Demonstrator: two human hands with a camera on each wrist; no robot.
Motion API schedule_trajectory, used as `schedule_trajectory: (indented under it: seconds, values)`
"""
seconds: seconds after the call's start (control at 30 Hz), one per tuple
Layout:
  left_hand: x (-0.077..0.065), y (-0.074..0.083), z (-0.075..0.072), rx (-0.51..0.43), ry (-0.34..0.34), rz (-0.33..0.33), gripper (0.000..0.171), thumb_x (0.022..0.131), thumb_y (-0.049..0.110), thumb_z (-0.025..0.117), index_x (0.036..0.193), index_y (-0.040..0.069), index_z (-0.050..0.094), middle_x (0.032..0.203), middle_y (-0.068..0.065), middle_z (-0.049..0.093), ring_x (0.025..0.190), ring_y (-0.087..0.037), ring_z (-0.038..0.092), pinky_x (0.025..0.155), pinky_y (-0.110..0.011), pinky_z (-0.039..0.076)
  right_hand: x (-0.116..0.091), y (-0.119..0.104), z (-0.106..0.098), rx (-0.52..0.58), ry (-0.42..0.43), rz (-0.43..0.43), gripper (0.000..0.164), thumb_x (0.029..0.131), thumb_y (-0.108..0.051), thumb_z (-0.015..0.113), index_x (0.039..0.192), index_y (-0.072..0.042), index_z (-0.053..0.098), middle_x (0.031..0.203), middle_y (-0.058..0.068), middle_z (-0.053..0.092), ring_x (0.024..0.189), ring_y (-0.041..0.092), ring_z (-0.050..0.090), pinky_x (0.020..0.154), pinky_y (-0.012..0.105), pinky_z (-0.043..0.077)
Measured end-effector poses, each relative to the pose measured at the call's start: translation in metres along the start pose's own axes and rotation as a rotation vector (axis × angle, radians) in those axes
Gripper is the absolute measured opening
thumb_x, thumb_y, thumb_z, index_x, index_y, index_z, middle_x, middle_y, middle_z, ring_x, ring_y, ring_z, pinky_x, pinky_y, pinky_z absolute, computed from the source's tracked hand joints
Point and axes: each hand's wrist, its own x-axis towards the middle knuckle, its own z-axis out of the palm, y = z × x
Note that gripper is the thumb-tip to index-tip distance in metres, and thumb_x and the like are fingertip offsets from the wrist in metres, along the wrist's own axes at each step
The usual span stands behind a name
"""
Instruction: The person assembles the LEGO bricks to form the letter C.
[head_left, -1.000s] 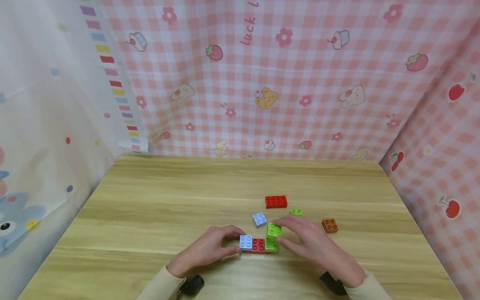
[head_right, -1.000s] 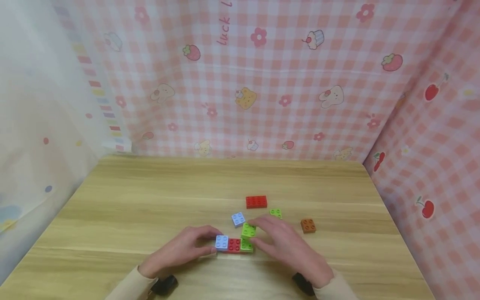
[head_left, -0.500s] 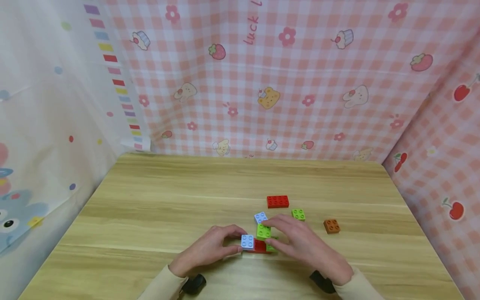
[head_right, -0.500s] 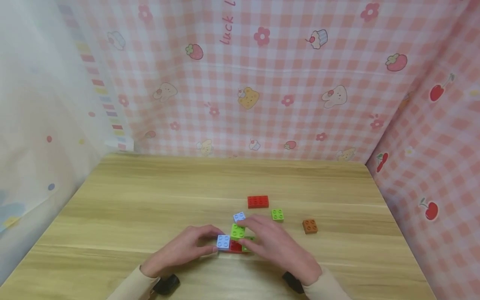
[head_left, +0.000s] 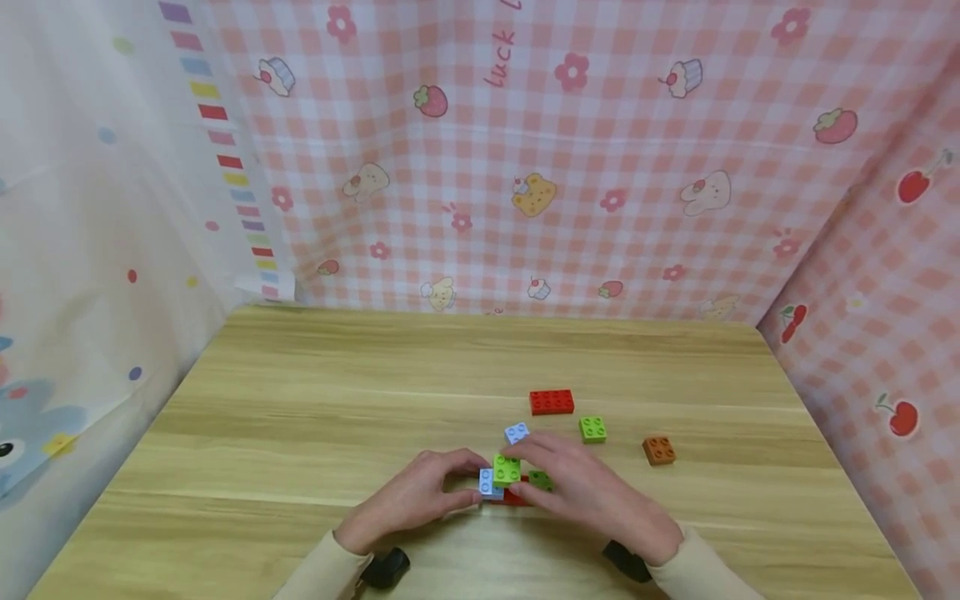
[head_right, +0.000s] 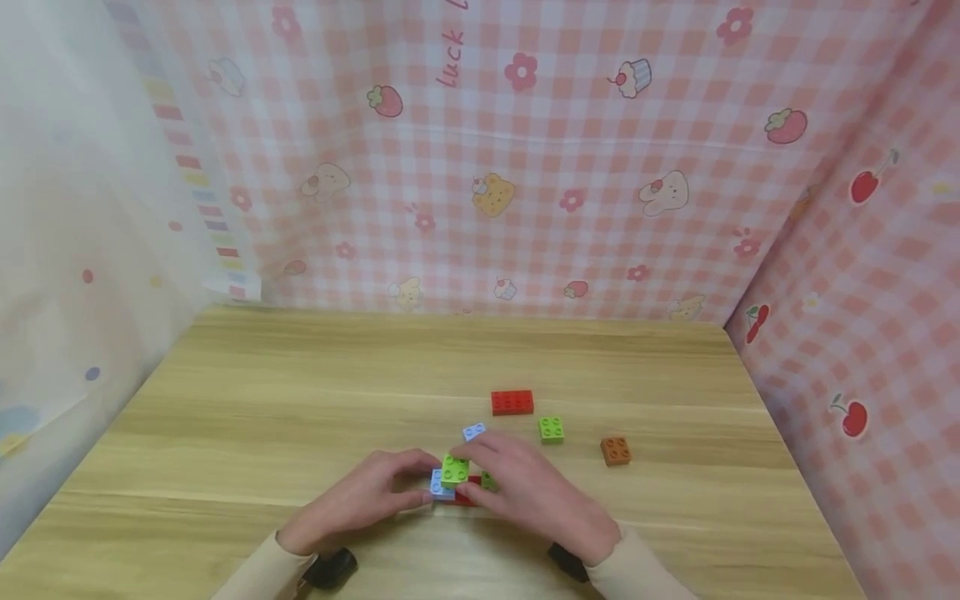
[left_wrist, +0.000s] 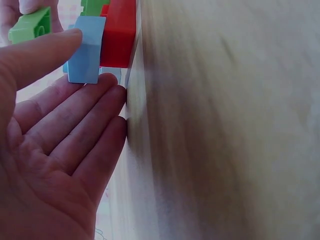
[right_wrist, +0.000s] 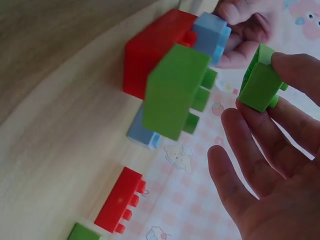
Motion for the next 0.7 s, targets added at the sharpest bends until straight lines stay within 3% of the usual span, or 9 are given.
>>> schedule_trajectory:
  seconds: [0.3, 0.7]
  values:
    - [-0.001, 0.002, -0.001, 0.008, 0.001, -0.003, 0.032, 0.099, 0.025, 0.073, 0.128, 0.012, 0.067, 0.123, 0.001, 0.074, 0.114, -0.011, 0.066, 0.103, -0.035, 0.053, 0.004, 0.000, 0.008, 0.009, -0.041, 0.041, 0.035, 0.096, -0.027, 0.077, 0.128, -0.016, 0.069, 0.128, -0.004, 0.068, 0.111, 0.012, 0.064, 0.098, 0.040, 0.057]
    - [-0.001, 0.001, 0.001, 0.044, 0.019, 0.008, 0.035, 0.098, 0.026, 0.074, 0.129, 0.011, 0.068, 0.124, 0.001, 0.073, 0.117, -0.012, 0.066, 0.104, -0.035, 0.052, 0.007, 0.000, 0.019, 0.057, -0.036, -0.001, 0.032, 0.098, -0.026, 0.075, 0.127, -0.016, 0.068, 0.123, -0.006, 0.068, 0.108, 0.006, 0.063, 0.091, 0.032, 0.058]
